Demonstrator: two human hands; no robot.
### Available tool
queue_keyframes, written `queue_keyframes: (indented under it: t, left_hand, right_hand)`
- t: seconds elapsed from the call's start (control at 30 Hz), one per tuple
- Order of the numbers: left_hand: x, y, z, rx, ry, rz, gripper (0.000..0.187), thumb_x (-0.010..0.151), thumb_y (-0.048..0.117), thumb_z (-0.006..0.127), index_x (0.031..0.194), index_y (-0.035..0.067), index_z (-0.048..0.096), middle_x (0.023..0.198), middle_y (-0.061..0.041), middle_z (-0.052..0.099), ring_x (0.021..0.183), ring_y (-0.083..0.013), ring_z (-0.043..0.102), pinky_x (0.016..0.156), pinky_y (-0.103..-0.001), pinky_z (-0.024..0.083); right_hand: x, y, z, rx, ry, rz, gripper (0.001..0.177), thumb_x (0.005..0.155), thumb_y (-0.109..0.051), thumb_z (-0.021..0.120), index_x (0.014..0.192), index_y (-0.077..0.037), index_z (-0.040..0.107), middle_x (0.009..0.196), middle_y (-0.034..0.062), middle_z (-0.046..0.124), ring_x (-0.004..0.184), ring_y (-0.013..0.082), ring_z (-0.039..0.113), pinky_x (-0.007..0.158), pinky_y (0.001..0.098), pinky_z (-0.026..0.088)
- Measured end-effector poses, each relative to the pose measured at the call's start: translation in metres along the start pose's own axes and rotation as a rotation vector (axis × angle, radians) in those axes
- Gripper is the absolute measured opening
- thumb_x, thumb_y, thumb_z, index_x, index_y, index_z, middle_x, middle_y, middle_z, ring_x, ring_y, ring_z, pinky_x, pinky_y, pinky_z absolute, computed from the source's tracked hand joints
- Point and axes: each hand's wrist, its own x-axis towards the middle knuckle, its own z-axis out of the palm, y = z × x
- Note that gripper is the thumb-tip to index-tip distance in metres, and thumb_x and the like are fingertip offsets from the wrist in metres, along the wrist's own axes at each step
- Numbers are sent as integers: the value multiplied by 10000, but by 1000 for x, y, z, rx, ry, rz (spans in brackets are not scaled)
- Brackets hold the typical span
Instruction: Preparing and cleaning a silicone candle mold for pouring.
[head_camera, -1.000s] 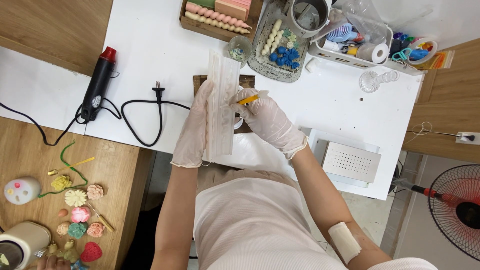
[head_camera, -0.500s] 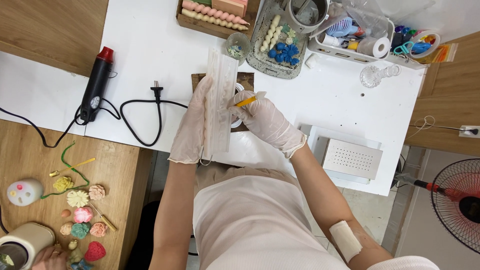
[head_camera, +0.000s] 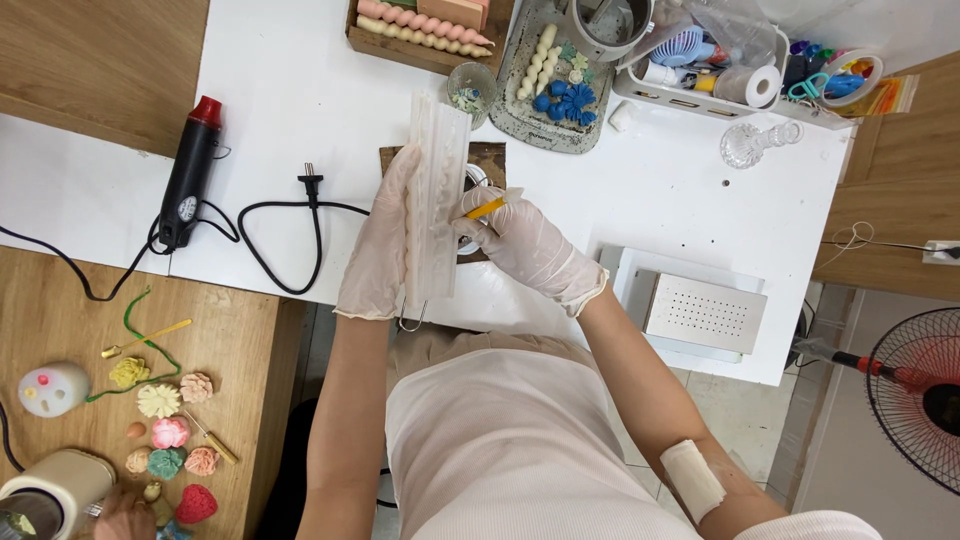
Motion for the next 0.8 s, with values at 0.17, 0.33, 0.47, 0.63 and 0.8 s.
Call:
queue_keyframes:
  t: [0.17, 0.33, 0.47, 0.63, 0.8]
  left_hand:
    - [2, 2, 0, -72, -77, -12, 558, 973, 480, 633, 1329, 51, 603, 1014, -44, 681, 816, -123, 684, 642, -271, 593]
    - [3, 9, 7, 52, -59, 23, 623, 916, 534, 589, 1318, 58, 588, 1016, -88, 703, 863, -203, 742, 671, -330, 645]
    - [12, 12, 4, 13, -60, 10, 643, 929, 538, 596, 1339, 45, 559, 1039, -111, 683, 894, -232, 739, 721, -360, 653]
    - [23, 13, -1, 11, -107, 15, 667, 926, 558, 578, 1353, 45, 564, 1057, -100, 681, 904, -218, 740, 685, -355, 660]
    - [25, 16, 12, 30, -84, 82, 694, 895, 589, 536, 1349, 64, 553, 1074, -124, 698, 909, -210, 770, 662, -391, 692]
  right_hand:
    - [0, 0, 1, 85, -18, -32, 190, 1022, -228, 633, 1034, -39, 638, 894, 160, 670, 830, 329, 648, 771, 398, 533]
    - [2, 14, 8, 67, -4, -51, 240, 1032, -241, 623, 1152, -34, 645, 936, 161, 700, 848, 335, 654, 788, 387, 538]
    - [6, 11, 6, 58, -47, -3, 218, 1030, -249, 621, 1104, -56, 688, 896, 146, 713, 800, 321, 663, 764, 378, 545]
    - [9, 10, 5, 81, -36, 3, 199, 1020, -244, 625, 1066, -59, 681, 870, 136, 705, 767, 311, 663, 735, 380, 536]
    - [10, 21, 11, 80, 22, -70, 171, 1010, -212, 655, 1082, -57, 652, 883, 125, 709, 807, 316, 685, 739, 390, 544]
